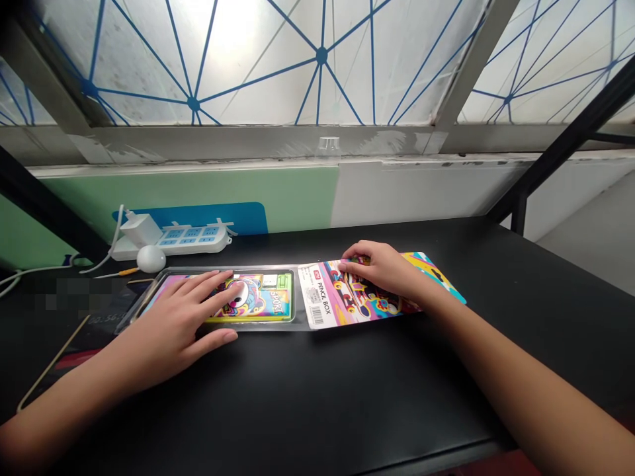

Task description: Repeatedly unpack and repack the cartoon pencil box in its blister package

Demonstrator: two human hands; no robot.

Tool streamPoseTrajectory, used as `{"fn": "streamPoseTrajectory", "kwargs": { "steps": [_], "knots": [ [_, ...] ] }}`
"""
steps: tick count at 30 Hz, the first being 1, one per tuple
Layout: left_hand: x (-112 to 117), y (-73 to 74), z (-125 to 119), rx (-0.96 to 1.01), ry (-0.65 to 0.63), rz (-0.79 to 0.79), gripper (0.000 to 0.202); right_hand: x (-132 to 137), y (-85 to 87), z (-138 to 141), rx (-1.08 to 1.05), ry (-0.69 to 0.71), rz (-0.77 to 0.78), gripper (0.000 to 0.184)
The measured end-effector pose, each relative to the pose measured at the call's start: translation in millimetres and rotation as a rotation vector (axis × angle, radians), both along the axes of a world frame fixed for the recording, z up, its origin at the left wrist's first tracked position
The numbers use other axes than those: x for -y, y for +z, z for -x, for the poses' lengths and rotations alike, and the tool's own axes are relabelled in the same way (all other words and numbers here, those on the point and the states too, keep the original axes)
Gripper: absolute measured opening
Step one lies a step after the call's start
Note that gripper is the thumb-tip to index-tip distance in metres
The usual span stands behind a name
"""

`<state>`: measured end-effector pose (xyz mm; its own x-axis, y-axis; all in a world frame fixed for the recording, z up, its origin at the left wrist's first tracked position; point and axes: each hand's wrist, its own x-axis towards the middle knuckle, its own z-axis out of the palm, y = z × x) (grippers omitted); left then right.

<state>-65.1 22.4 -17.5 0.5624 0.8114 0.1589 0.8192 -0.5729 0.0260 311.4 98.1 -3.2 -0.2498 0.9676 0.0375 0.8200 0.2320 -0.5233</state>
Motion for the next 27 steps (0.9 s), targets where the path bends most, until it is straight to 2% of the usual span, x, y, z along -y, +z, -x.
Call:
{"fn": "streamPoseTrajectory", "kwargs": {
  "steps": [4,7,10,14,16,19,23,27],
  "knots": [
    [5.1,4.1,-2.0,-0.042,-0.020,0.018,0.078,10.8,-2.2,14.1,-0.004,0.025,-0.045,0.039],
    [10.6,5.7,-7.1,-0.050,-0.025,0.008,0.079,18.4,-5.0,24.1,-0.030,-0.008,-0.010,0.038],
    [17.3,1.8,-19.0,-0.035,-0.024,0.000,0.078,25.1,-8.3,35.6,-0.079,-0.043,0.052,0.037],
    [29.0,-8.1,-40.7,0.009,0.027,-0.016,0.094,33.3,-13.9,53.2,-0.050,0.011,0.042,0.038],
    [34.3,-8.2,-46.5,0.042,0.025,0.001,0.095,35.0,-15.3,57.2,-0.015,0.033,0.033,0.039],
    [38.3,2.3,-43.2,0.115,-0.034,0.089,0.092,31.1,-14.6,50.8,0.008,0.056,0.048,0.040],
    [34.5,19.6,-27.7,0.186,-0.137,0.226,0.081,17.1,-11.1,25.9,0.024,0.110,0.115,0.042],
    [26.6,18.7,-18.3,0.307,-0.043,0.257,0.069,5.6,-7.9,5.9,0.076,0.120,0.165,0.045]
  ]
}}
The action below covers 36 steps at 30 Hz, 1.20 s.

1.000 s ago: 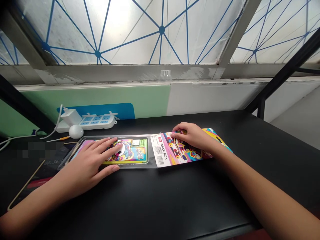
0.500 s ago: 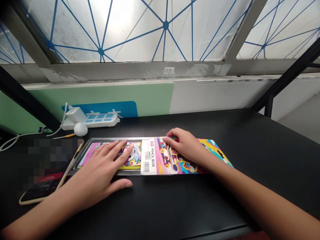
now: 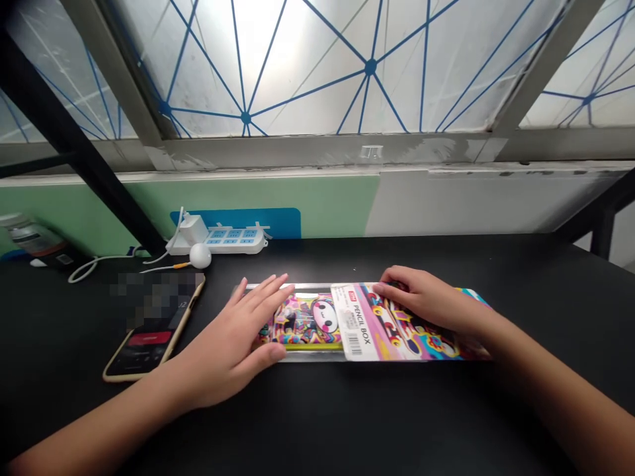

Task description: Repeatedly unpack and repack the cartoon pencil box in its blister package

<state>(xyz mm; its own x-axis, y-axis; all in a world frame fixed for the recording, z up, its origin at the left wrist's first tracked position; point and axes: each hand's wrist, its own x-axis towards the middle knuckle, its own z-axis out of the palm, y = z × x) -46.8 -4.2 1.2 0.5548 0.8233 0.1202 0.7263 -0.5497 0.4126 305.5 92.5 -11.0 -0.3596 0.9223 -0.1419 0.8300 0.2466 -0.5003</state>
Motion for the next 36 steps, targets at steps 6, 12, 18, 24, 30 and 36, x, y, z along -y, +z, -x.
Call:
{"fn": "streamPoseTrajectory", "kwargs": {
  "steps": [6,12,18,24,30,36],
  "knots": [
    [-2.5,-9.4,1.5,0.455,0.284,-0.009,0.050,-3.0,-1.0,-12.9,-0.007,-0.010,0.014,0.048],
    [3.1,-10.4,-1.9,0.873,0.312,0.100,0.039,-0.4,-8.3,-1.8,-0.002,-0.001,-0.043,0.056],
    [5.8,-11.9,-3.0,1.004,0.296,0.119,0.042,5.3,2.6,72.5,0.091,0.124,-0.101,0.056],
    [4.6,-8.5,-1.4,1.001,0.301,0.087,0.045,7.5,13.3,154.9,0.100,0.341,-0.135,0.047],
    [5.3,-2.7,-1.1,0.956,0.278,0.059,0.036,7.4,15.9,169.0,0.119,0.350,-0.181,0.048],
    [0.9,-4.6,1.5,0.922,0.354,0.011,0.026,-10.4,-1.3,78.5,-0.024,0.060,-0.154,0.059]
  ]
}}
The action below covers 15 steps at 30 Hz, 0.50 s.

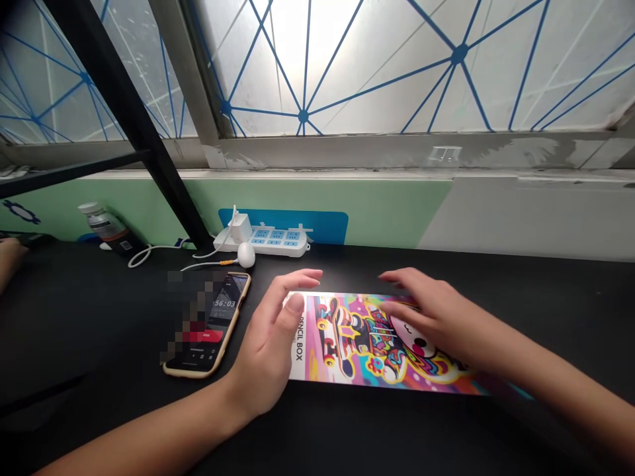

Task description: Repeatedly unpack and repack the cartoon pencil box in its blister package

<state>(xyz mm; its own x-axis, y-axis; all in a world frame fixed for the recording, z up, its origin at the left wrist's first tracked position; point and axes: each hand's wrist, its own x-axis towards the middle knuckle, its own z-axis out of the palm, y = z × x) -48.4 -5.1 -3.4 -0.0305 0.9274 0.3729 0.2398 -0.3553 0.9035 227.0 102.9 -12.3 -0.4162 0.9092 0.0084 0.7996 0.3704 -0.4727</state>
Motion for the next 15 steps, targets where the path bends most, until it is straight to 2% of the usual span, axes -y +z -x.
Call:
{"fn": "streamPoseTrajectory", "kwargs": {
  "steps": [3,5,7,9,13,15],
  "knots": [
    [-4.8,-4.0,1.8,-0.001,0.067,0.055,0.024,-2.8,-12.3,-46.4,-0.173,-0.227,0.115,0.053],
    [-7.7,-7.0,2.2,0.027,0.064,0.143,0.026,1.4,-18.4,-60.5,-0.318,-0.319,0.206,0.049],
    [-9.9,-9.1,2.2,0.057,0.034,0.216,0.028,8.0,-22.8,-61.1,-0.456,-0.321,0.250,0.048],
    [-11.5,-9.5,2.3,0.059,0.025,0.226,0.027,14.0,-25.7,-54.7,-0.508,-0.284,0.255,0.050],
    [-12.9,-8.6,3.8,0.003,0.038,0.220,0.026,19.2,-27.0,-47.2,-0.421,-0.213,0.287,0.053],
    [-12.7,-9.1,4.6,-0.156,0.005,0.214,0.029,19.4,-25.9,-49.5,-0.346,-0.172,0.240,0.053]
  ]
}}
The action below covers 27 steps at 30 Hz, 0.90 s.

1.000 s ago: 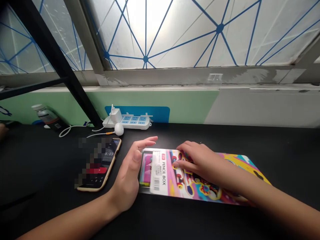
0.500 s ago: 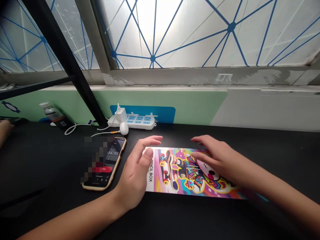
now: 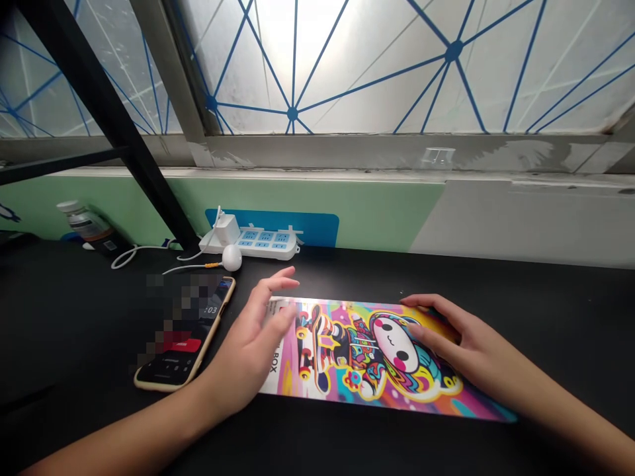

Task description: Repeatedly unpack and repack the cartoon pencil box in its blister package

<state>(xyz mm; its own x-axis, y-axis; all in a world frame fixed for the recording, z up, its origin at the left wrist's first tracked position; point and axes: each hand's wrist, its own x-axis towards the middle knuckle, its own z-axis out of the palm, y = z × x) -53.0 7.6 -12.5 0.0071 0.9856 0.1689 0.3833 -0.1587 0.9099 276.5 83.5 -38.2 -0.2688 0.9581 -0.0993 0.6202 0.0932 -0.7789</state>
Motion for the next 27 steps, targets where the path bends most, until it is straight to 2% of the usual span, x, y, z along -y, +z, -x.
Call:
{"fn": "streamPoseTrajectory", "kwargs": {
  "steps": [4,6,11,13,15,17,21,23,26,27],
  "knots": [
    [0.8,-2.1,0.9,-0.493,-0.150,-0.131,0.049,1.9,5.8,-5.0,0.179,0.053,-0.241,0.050],
    [-0.2,-2.4,1.9,-0.648,-0.149,-0.247,0.055,5.2,11.2,-4.6,0.242,0.082,-0.408,0.047],
    [-7.2,0.5,7.8,-0.726,-0.022,-0.521,0.053,18.6,24.7,-0.5,0.306,0.154,-0.905,0.037],
    [-8.1,3.6,9.6,-0.716,0.021,-0.624,0.042,24.9,28.6,1.3,0.348,0.136,-1.089,0.033],
    [-5.7,8.0,10.1,-0.714,0.050,-0.716,0.023,31.8,32.6,3.9,0.387,0.121,-1.210,0.026],
    [-0.1,12.7,9.1,-0.737,0.062,-0.794,0.009,38.9,36.7,7.5,0.407,0.129,-1.257,0.020],
    [12.9,16.7,4.0,-0.926,-0.027,-0.883,0.021,49.3,38.6,15.7,0.462,0.233,-1.220,0.015],
    [16.5,14.3,0.2,-1.024,-0.116,-0.839,0.020,50.4,33.6,19.3,0.477,0.313,-1.119,0.016],
    [17.8,8.3,-5.3,-1.087,-0.257,-0.685,0.006,48.5,22.2,23.6,0.429,0.405,-0.985,0.012],
    [17.4,7.0,-6.4,-1.084,-0.295,-0.631,0.013,47.8,18.8,24.7,0.413,0.431,-0.947,0.016]
  ]
}}
